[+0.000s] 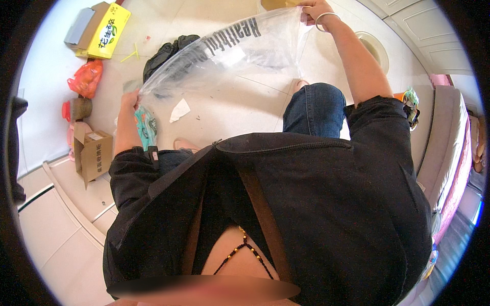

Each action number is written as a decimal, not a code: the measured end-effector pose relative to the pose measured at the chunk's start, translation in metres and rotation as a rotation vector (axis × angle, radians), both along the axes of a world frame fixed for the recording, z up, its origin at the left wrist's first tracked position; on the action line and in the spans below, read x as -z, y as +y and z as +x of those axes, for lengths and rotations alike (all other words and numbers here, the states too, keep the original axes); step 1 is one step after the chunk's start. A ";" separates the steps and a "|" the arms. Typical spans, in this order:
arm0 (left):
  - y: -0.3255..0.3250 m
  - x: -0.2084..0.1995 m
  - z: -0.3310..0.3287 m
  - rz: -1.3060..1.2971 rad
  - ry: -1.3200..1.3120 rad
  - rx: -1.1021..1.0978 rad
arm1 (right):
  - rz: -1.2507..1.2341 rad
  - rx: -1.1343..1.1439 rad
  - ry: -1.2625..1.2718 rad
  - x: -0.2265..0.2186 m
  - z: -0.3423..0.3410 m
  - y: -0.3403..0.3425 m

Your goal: The person sits on the floor and sorts through various plastic bags and packages. They open a black plastic bag, remove items, and place them into a bucket. They also open a small grey package, remove a metal tool, and place the empty package into the bucket.

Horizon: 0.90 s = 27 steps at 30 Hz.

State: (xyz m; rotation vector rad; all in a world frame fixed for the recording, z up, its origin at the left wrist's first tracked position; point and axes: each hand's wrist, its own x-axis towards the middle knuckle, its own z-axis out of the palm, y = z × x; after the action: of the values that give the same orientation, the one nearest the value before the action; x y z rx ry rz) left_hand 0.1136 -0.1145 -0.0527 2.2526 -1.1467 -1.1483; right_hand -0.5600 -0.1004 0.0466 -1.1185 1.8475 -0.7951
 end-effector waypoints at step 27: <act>-0.009 0.056 -0.042 0.369 -0.813 0.764 | 0.325 -1.177 0.838 0.114 0.130 0.031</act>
State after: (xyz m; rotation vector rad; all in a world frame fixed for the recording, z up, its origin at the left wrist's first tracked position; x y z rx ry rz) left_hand 0.0712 -0.1239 -0.1082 2.7497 -2.4333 -0.6572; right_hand -0.4304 -0.0691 -0.0678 -2.1190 1.3726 0.7153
